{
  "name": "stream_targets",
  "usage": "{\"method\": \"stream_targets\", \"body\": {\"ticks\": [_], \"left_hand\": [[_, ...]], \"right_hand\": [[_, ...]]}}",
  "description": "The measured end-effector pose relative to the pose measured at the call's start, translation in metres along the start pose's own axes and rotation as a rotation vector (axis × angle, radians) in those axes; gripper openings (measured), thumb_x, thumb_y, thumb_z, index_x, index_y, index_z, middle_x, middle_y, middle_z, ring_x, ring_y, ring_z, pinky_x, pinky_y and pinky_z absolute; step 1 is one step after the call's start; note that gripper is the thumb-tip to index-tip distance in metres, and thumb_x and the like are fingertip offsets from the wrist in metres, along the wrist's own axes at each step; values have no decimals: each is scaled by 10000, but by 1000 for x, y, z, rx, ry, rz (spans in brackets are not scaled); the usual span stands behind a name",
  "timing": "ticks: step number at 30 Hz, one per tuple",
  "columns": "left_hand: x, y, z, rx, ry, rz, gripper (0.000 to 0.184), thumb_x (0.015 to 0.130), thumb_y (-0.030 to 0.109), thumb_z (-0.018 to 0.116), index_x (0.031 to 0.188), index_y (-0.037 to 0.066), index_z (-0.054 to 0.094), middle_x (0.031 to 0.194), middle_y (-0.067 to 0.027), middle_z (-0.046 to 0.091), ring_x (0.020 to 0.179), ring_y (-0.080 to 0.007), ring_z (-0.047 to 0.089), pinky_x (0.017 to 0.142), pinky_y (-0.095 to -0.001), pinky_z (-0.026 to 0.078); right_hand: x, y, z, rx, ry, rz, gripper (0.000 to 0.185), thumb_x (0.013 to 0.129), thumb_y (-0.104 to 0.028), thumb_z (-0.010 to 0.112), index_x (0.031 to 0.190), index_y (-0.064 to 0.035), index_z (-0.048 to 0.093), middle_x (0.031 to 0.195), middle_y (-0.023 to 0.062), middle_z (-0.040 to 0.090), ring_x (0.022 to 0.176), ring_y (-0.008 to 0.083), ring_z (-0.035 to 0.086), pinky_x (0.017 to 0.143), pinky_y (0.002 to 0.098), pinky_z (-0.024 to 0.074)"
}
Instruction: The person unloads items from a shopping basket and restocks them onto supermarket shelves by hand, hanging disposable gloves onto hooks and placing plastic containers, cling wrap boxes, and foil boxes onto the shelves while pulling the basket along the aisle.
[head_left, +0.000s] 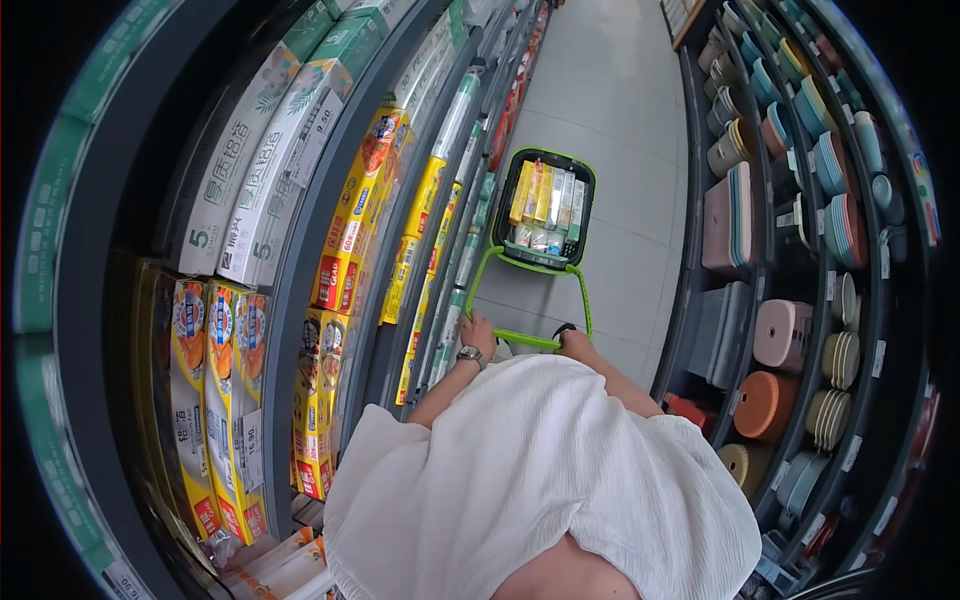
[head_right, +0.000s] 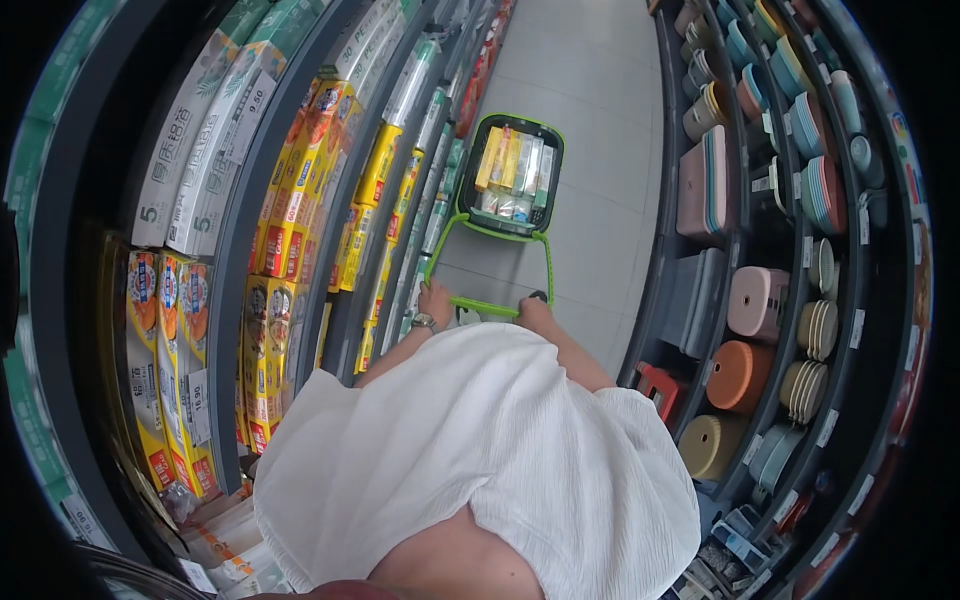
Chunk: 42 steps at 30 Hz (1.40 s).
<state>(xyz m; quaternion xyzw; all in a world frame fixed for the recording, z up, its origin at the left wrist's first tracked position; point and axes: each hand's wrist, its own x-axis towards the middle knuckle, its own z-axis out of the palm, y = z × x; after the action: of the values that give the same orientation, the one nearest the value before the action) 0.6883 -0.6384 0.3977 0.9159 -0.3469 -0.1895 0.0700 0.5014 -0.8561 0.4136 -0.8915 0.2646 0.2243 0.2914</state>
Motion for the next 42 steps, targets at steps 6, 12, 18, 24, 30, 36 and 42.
{"method": "stream_targets", "body": {"ticks": [6,12,18,24,30,36,42], "left_hand": [[24,13,-3,0,-92,105,279,823,153,672,1055,1,703,1303,-269,522,1155,-461,545,932,-520,518],[31,38,-17,42,-103,133,290,835,176,672,1087,37,709,1233,-204,587,1098,-415,603,901,-488,522],[35,28,-45,23,-58,110,268,815,160,681,1048,31,714,1137,-204,626,1040,-408,632,871,-482,539],[4,1,-61,41,-49,124,252,790,153,693,1003,19,706,1105,-209,615,994,-414,625,849,-511,535],[-14,-16,-65,-33,22,137,227,813,166,695,974,9,669,1105,-191,594,992,-428,613,840,-528,531],[-12,2,-91,-25,-36,150,243,817,169,695,992,5,658,1102,-187,603,994,-423,616,835,-521,535],[-17,4,-94,-138,-51,185,247,824,181,686,1000,12,646,1071,-187,622,945,-426,633,829,-516,533]], "right_hand": [[-1,34,-8,25,122,-151,281,788,-235,718,932,6,708,886,214,712,894,401,671,819,484,554],[-5,34,-32,-53,183,-75,374,811,-339,726,942,11,740,904,238,709,868,416,673,838,499,547],[-17,2,-66,40,57,-24,457,809,-430,725,912,15,736,883,259,708,886,401,688,835,494,547],[-27,-14,-46,244,-92,-85,415,800,-375,752,900,27,724,892,247,712,869,411,689,801,474,545],[-36,-32,-52,243,-112,-99,402,799,-362,745,896,27,722,881,250,709,866,410,691,793,470,547],[-42,-28,-47,79,28,-134,312,823,-300,692,895,2,727,877,236,709,852,412,689,797,491,555],[-48,-24,-47,49,86,-43,231,805,-230,722,864,-7,731,891,229,713,869,403,689,802,485,552]]}}
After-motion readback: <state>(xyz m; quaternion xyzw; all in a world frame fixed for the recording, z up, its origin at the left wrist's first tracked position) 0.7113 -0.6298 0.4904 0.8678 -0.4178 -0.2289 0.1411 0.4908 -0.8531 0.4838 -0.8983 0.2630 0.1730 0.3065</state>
